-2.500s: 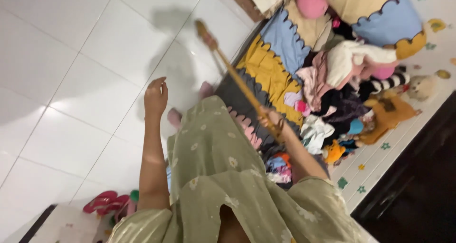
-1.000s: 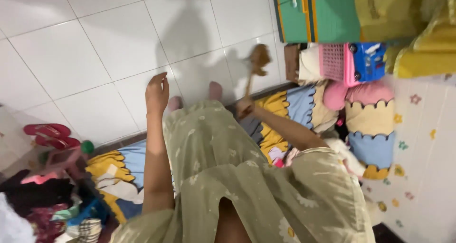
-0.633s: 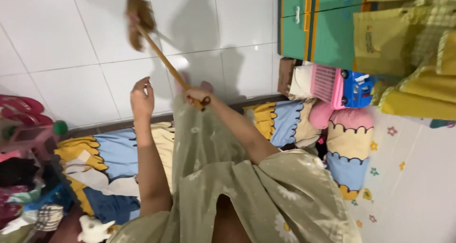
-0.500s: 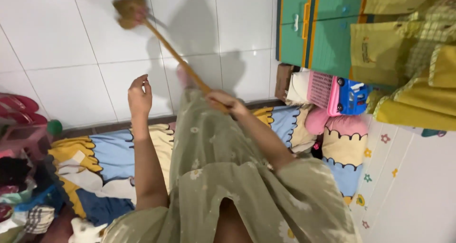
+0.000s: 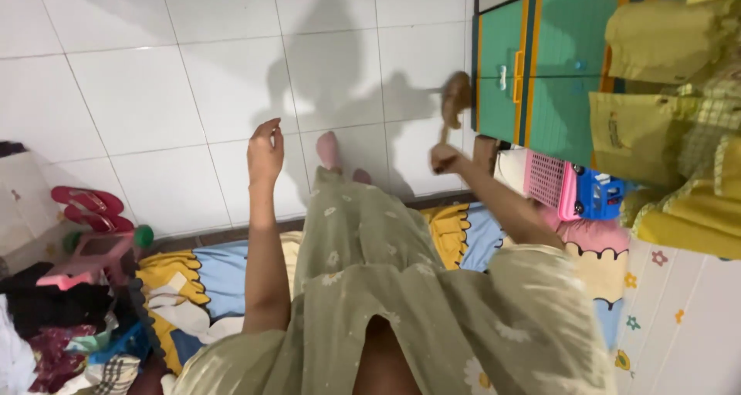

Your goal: Folding a prayer mat and sweeping the tiled floor in a room.

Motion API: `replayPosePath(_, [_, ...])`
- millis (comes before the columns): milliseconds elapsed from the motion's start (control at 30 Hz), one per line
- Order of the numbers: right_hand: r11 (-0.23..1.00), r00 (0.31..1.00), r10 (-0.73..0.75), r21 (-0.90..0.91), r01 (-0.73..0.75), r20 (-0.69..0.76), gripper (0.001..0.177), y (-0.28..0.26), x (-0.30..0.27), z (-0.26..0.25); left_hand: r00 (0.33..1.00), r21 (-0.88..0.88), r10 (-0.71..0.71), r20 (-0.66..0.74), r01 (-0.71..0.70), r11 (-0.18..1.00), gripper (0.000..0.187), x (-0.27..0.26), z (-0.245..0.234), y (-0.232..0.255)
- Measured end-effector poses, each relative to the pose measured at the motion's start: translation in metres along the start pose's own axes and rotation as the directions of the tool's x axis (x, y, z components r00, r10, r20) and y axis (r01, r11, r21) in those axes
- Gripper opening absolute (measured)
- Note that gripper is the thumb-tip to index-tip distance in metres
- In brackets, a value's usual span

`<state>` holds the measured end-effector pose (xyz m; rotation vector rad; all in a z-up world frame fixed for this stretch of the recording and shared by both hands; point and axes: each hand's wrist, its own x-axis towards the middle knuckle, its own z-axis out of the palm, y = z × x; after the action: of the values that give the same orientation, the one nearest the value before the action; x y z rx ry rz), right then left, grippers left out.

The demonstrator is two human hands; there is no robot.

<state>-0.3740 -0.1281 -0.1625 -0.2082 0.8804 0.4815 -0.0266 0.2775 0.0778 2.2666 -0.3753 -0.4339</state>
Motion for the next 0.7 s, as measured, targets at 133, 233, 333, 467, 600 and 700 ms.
replayPosePath(133, [0.720,0.907,0.078,-0.606,-0.338,-0.414,0.017,0.086,0.083,0.074,0.999,0.054,0.031,-0.030,-0.029,0.998,0.022,0.019,-0.025,0.003])
replayPosePath(233, [0.691,0.928,0.190,-0.628,-0.358,-0.320,0.020,0.127,0.028,0.182,0.994,0.062,0.065,-0.083,-0.060,0.996,0.022,0.018,-0.030,-0.022])
replayPosePath(333, [0.614,0.958,0.172,-0.736,-0.285,-0.228,0.023,0.119,0.073,0.318,0.994,0.079,0.012,-0.106,-0.003,0.997,0.023,0.022,-0.032,-0.027])
replayPosePath(467, [0.610,0.964,0.203,-0.747,-0.263,-0.174,0.021,0.114,0.154,0.325,0.994,0.103,-0.052,-0.091,0.062,0.993,0.025,0.022,-0.039,-0.011])
replayPosePath(600, [0.722,0.950,0.300,-0.671,-0.170,0.083,0.027,0.039,0.112,0.285,0.984,0.103,-0.011,-0.178,0.029,0.994,0.023,0.032,-0.034,-0.012])
replayPosePath(700, [0.736,0.972,0.233,-0.656,-0.166,0.015,0.033,-0.033,0.015,0.274,0.981,0.102,-0.037,-0.191,0.057,0.993,0.024,0.044,-0.022,-0.001])
